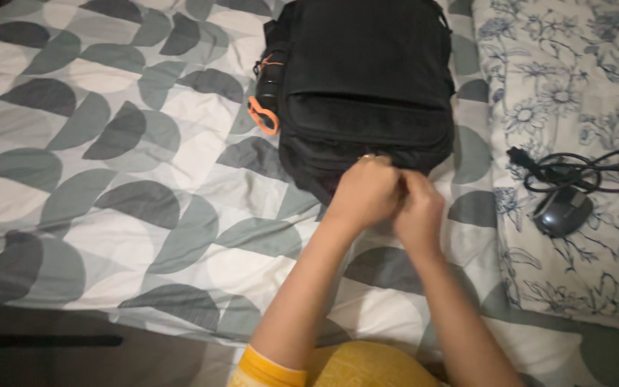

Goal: The person opens a black backpack on a bed and removes items one at a time, including a charger with cable, a computer mouse, a laptop, a notebook, and a water bottle, placing them on the bed. They then carry the laptop and water bottle across the room and set them on a sofa and side table.

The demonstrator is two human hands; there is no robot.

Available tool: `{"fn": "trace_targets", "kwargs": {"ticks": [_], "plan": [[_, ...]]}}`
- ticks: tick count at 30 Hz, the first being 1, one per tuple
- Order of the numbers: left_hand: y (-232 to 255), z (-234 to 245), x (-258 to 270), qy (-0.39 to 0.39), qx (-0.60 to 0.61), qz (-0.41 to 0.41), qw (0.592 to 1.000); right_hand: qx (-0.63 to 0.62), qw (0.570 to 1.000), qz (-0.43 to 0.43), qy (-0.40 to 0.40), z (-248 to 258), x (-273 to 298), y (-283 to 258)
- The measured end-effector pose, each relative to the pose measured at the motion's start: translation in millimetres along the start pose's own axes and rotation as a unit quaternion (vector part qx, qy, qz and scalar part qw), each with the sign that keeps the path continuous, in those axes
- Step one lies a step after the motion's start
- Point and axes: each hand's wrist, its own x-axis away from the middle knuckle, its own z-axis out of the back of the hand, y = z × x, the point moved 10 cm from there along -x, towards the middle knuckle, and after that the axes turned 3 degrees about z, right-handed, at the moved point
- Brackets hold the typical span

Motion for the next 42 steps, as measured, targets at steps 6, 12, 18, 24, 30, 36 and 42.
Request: {"fn": "trace_targets", "kwargs": {"ticks": [6, 12, 18, 24, 30, 36, 42], "plan": [[28.1, -61.4, -23.9, -0.041, 0.013, -0.023, 0.999, 0.021, 0.997, -0.07, 0.041, 27.9, 15.0, 63.8], [25.3, -86.5, -25.6, -0.054, 0.056, 0.017, 0.997, -0.089, 0.983, -0.139, 0.076, 24.3, 37.0, 113.6], [11.0, -17.2, -12.9, 0.04, 0.043, -0.02, 0.998, -0.244, 0.923, -0.278, 0.102, 3.2, 42.1, 164.2], [11.9, 11.9, -14.8, 0.09, -0.09, -0.059, 0.99, -0.256, 0.905, -0.317, 0.119, 5.1, 33.4, 193.7], [8.0, 11.7, -22.4, 0.099, -0.122, -0.087, 0.984, -0.24, 0.899, -0.345, 0.124, 6.4, 18.8, 228.5], [7.5, 20.2, -36.5, 0.117, -0.107, -0.087, 0.984, -0.25, 0.891, -0.349, 0.148, -4.3, -1.1, 259.7], [13.8, 35.7, -59.8, 0.178, -0.093, -0.072, 0.977, -0.214, 0.904, -0.337, 0.154, -7.7, -25.9, 278.6]]}}
